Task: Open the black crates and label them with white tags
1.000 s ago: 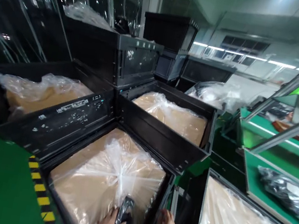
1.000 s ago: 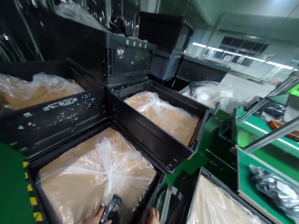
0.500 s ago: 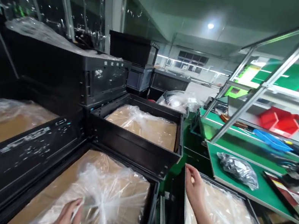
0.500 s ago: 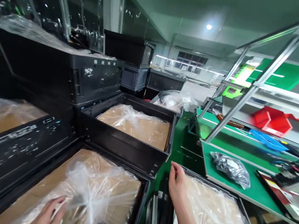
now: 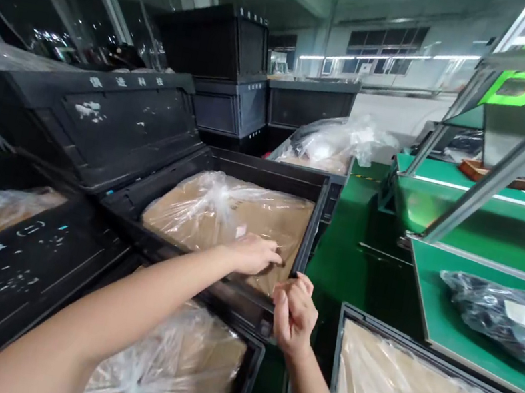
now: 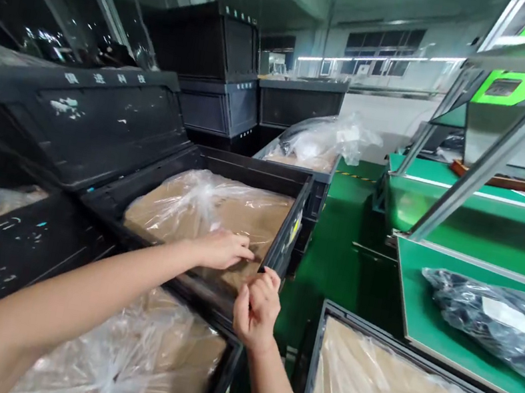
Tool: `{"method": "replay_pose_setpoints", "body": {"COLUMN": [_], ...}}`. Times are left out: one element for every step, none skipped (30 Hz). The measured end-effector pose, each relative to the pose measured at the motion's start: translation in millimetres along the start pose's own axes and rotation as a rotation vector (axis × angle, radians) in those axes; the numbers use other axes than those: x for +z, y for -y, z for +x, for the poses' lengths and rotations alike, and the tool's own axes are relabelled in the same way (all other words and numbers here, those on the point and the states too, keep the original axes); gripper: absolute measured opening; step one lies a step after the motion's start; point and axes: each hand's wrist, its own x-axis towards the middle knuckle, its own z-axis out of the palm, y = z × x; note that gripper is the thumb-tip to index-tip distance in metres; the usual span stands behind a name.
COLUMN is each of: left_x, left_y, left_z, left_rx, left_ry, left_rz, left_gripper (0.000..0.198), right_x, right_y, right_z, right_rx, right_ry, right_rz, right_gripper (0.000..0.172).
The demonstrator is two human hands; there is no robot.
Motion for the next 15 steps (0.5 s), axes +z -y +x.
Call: {"method": "replay_pose_setpoints", "body": {"left_x": [2.1, 5.5, 9.6, 13.9, 18.0, 21.5, 24.4, 26.8, 28.9, 30.7, 32.6, 34.6, 36.8, 39.0, 41.3], "left_y": [-3, -6, -8, -9, -10, -9, -8, -6, -4, -1, 3, 8, 13, 19, 26], "left_z": [23, 42, 56, 66, 72, 74, 75, 73, 70, 65, 61, 56, 52, 49, 46], "left_rx": [0.047, 0.088, 0.113, 0.13, 0.138, 0.137, 0.142, 0.155, 0.176, 0.195, 0.205, 0.205, 0.194, 0.181, 0.17], "left_ry": [0.113, 0.213, 0.285, 0.329, 0.357, 0.365, 0.37, 0.367, 0.343, 0.301, 0.253, 0.205, 0.165, 0.139, 0.122], "left_rz": [0.041, 0.068, 0.085, 0.089, 0.089, 0.097, 0.105, 0.11, 0.113, 0.116, 0.122, 0.128, 0.135, 0.145, 0.148], "left_gripper": [0.031, 0.029, 0.028, 0.027, 0.026, 0.026, 0.025, 0.026, 0.027, 0.029, 0.031, 0.032, 0.033, 0.033, 0.033], "right_x": [0, 1, 1, 1, 1, 1, 0, -1, -2, -4, -5, -6, -6, -6, -6], "right_y": [0, -1, -2, -4, -5, -6, -6, -6, -6, -6, -6, -5, -6, -6, -6], "right_z": [0, 0, -1, -1, -1, -1, -1, -1, -1, -1, 0, -1, -1, -2, -3], "right_rx": [-0.007, -0.008, -0.007, -0.001, 0.008, 0.018, 0.025, 0.029, 0.031, 0.032, 0.034, 0.043, 0.054, 0.061, 0.06], "right_ry": [-0.009, -0.017, -0.026, -0.036, -0.044, -0.05, -0.055, -0.057, -0.052, -0.043, -0.029, -0.011, 0.001, 0.0, -0.019], "right_rz": [0.025, 0.049, 0.071, 0.089, 0.108, 0.125, 0.139, 0.152, 0.16, 0.165, 0.168, 0.17, 0.173, 0.176, 0.175], "right_gripper": [0.018, 0.017, 0.016, 0.016, 0.015, 0.015, 0.015, 0.015, 0.015, 0.015, 0.015, 0.015, 0.016, 0.016, 0.017]}}
